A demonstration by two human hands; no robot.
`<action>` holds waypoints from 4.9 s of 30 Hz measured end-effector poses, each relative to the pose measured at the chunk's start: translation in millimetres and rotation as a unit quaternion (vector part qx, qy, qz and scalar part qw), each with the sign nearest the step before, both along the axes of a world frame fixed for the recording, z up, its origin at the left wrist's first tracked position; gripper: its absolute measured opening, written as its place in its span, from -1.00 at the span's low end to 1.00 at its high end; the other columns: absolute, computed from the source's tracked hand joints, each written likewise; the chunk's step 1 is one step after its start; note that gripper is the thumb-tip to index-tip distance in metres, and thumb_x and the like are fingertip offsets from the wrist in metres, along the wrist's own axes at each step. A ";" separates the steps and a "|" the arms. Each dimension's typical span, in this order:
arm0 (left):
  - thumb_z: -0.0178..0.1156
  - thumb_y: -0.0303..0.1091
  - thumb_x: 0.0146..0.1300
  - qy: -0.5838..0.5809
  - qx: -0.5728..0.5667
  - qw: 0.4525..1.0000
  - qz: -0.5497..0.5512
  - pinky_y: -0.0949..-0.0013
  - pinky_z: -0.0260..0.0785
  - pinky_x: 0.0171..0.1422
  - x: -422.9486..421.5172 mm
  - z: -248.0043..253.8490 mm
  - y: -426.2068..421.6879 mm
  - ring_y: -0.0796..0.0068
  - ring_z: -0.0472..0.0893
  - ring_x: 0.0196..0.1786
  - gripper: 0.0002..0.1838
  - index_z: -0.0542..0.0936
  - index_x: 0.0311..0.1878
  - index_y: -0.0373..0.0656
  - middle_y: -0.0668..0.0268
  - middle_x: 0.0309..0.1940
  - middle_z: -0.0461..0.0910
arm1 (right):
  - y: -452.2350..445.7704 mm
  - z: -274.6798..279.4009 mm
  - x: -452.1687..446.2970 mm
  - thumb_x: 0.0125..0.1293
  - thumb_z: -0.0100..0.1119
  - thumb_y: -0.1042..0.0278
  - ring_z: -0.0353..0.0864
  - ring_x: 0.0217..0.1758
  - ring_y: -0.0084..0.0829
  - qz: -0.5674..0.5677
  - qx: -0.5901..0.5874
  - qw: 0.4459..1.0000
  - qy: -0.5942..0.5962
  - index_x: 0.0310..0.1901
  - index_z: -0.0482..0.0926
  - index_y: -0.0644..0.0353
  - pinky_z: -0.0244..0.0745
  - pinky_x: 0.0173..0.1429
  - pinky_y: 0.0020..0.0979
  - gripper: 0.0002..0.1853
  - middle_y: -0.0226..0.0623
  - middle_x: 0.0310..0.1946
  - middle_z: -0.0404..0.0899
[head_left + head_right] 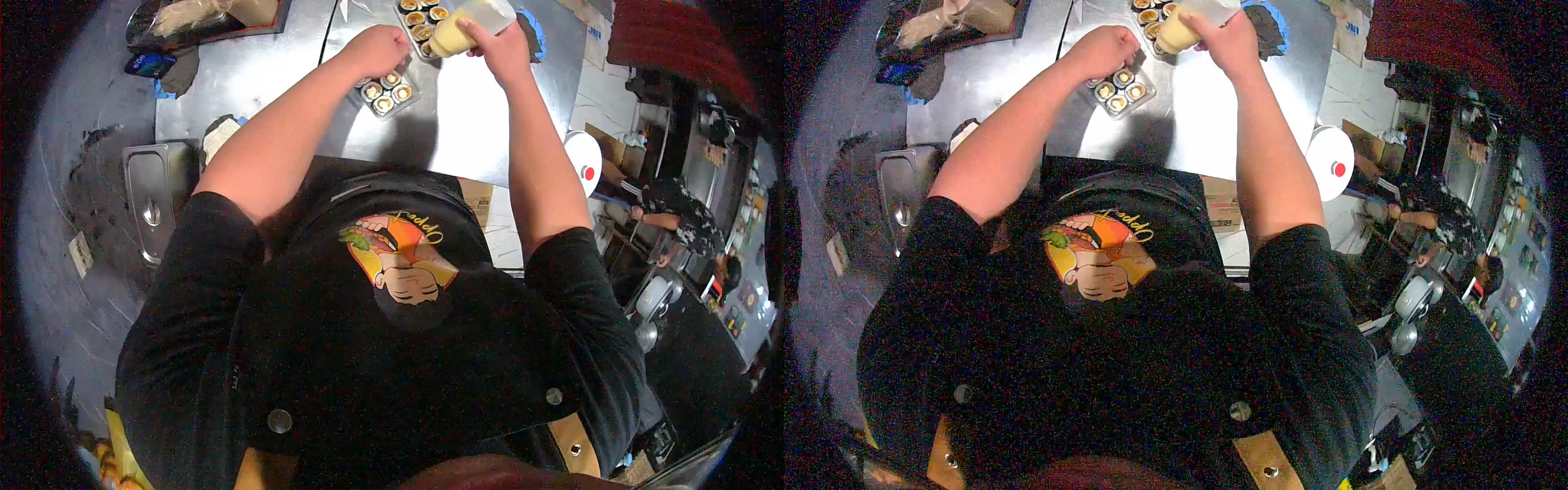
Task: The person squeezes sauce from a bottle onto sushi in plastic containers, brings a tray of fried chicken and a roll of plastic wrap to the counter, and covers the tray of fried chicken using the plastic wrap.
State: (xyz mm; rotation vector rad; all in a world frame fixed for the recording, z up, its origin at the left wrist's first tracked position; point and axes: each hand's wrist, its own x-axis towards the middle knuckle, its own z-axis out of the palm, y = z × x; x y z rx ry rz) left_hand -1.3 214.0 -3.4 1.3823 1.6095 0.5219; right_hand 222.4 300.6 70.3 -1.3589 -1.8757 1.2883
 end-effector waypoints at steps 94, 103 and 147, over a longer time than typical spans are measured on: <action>0.15 -0.15 0.36 0.210 0.070 0.965 0.141 -0.07 0.58 0.04 8.2 -13.7 55.5 -0.23 0.72 -0.13 -0.64 0.74 -0.21 -0.29 -0.17 -0.23 0.73 | 95.1 -25.5 -39.2 0.27 0.49 0.11 0.81 -0.07 -0.33 0.108 0.047 0.990 0.076 0.10 0.69 0.33 0.69 -0.06 -0.29 -0.50 -0.15 -0.09 0.80; 0.17 -0.16 0.35 0.205 0.050 0.970 0.125 -0.04 0.59 0.02 2.7 -19.1 59.0 -0.21 0.72 -0.15 -0.65 0.75 -0.22 -0.29 -0.17 -0.25 0.73 | 103.6 -48.0 -48.4 0.28 0.50 0.13 0.80 -0.05 -0.31 0.106 0.098 0.986 0.081 0.10 0.69 0.33 0.68 -0.01 -0.28 -0.51 -0.12 -0.08 0.81; 0.22 -0.14 0.31 0.188 0.075 0.967 0.154 -0.07 0.56 0.04 -21.6 -20.6 82.8 -0.23 0.71 -0.12 -0.63 0.74 -0.20 -0.32 -0.19 -0.22 0.73 | 122.0 -33.1 -76.9 0.30 0.47 0.23 0.79 0.06 -0.24 0.107 0.086 0.987 0.087 0.14 0.67 0.28 0.64 0.16 -0.24 -0.56 -0.13 -0.01 0.80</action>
